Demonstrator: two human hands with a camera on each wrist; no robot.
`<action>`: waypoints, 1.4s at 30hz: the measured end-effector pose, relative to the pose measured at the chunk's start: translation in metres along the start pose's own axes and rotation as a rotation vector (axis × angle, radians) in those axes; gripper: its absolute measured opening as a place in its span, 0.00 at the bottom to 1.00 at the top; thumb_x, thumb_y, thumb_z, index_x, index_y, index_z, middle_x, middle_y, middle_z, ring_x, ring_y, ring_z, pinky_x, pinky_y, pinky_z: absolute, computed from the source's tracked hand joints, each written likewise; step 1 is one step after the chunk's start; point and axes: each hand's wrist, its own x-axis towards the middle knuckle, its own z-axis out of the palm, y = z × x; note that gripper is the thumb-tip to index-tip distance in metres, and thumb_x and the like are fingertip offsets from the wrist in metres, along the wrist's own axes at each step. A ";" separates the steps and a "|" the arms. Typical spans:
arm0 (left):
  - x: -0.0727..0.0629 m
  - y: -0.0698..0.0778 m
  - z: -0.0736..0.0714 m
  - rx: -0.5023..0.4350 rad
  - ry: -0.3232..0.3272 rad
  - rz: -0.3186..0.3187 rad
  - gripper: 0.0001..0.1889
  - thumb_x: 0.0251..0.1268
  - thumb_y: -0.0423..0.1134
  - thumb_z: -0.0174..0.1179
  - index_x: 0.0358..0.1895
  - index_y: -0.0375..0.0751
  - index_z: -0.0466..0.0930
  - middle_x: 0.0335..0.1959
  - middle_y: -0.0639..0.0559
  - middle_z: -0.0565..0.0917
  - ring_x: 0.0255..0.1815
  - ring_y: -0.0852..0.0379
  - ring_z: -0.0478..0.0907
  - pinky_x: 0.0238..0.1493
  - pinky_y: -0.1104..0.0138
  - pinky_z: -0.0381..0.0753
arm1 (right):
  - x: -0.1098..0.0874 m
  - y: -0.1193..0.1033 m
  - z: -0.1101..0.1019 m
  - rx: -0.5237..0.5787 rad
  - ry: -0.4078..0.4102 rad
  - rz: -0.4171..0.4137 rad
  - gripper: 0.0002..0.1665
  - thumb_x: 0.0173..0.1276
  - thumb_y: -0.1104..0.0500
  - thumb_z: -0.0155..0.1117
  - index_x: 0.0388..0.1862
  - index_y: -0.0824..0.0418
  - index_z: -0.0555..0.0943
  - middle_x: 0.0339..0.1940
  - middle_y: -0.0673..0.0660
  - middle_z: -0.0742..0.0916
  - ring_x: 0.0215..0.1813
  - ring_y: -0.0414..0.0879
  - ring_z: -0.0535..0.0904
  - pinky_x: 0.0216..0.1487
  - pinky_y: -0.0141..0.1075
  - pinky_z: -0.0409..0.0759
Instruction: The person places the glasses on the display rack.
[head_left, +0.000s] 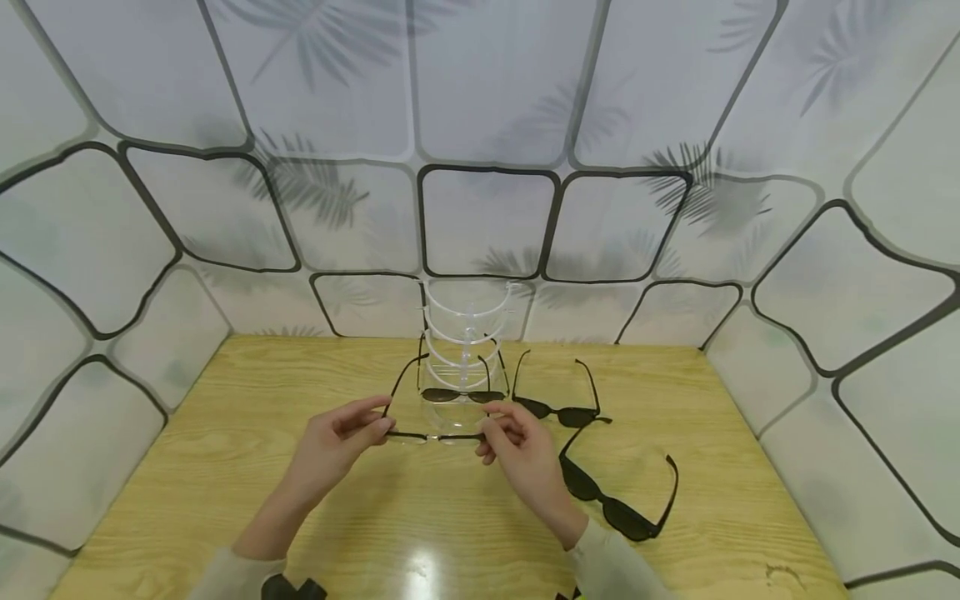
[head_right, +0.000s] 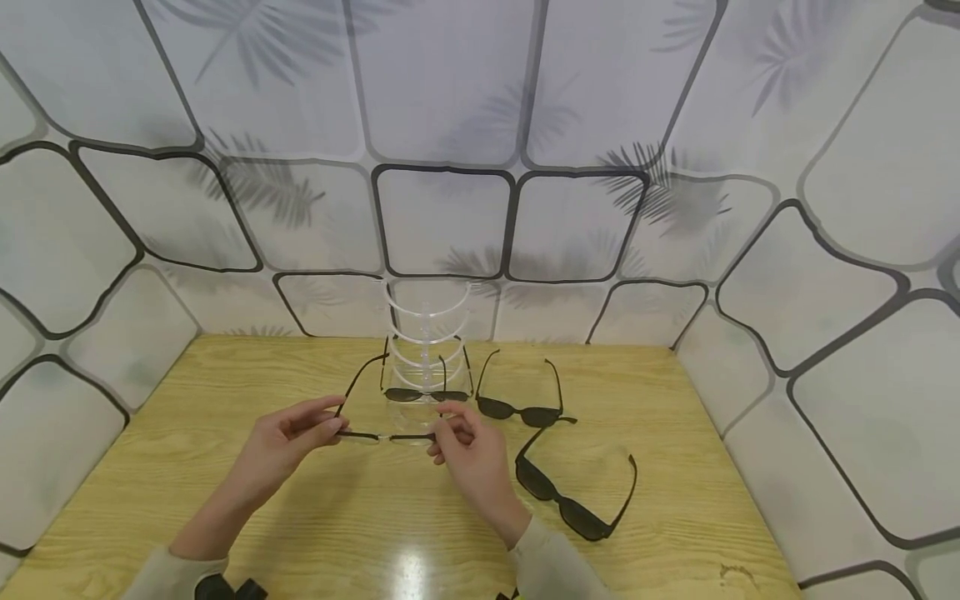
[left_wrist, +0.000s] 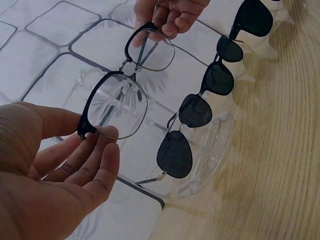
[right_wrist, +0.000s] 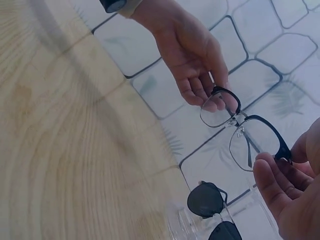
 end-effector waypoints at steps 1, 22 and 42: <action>0.002 0.000 0.002 -0.004 0.010 0.001 0.23 0.75 0.36 0.67 0.69 0.33 0.79 0.46 0.46 0.91 0.43 0.60 0.90 0.50 0.68 0.89 | 0.002 0.000 -0.001 -0.005 0.003 -0.001 0.13 0.79 0.66 0.62 0.59 0.64 0.83 0.40 0.68 0.89 0.31 0.44 0.87 0.35 0.36 0.89; 0.043 0.003 0.033 -0.097 0.180 0.001 0.19 0.72 0.28 0.66 0.65 0.32 0.83 0.45 0.38 0.90 0.37 0.62 0.88 0.47 0.68 0.89 | 0.050 0.004 -0.018 -0.047 0.144 0.010 0.13 0.79 0.66 0.60 0.57 0.61 0.86 0.38 0.65 0.90 0.29 0.48 0.87 0.32 0.38 0.88; 0.069 0.001 0.038 -0.110 0.210 0.019 0.19 0.72 0.28 0.66 0.63 0.29 0.83 0.42 0.44 0.91 0.34 0.63 0.88 0.42 0.73 0.87 | 0.079 0.013 -0.018 -0.085 0.214 0.006 0.14 0.78 0.66 0.60 0.57 0.68 0.86 0.28 0.65 0.89 0.24 0.46 0.84 0.27 0.35 0.85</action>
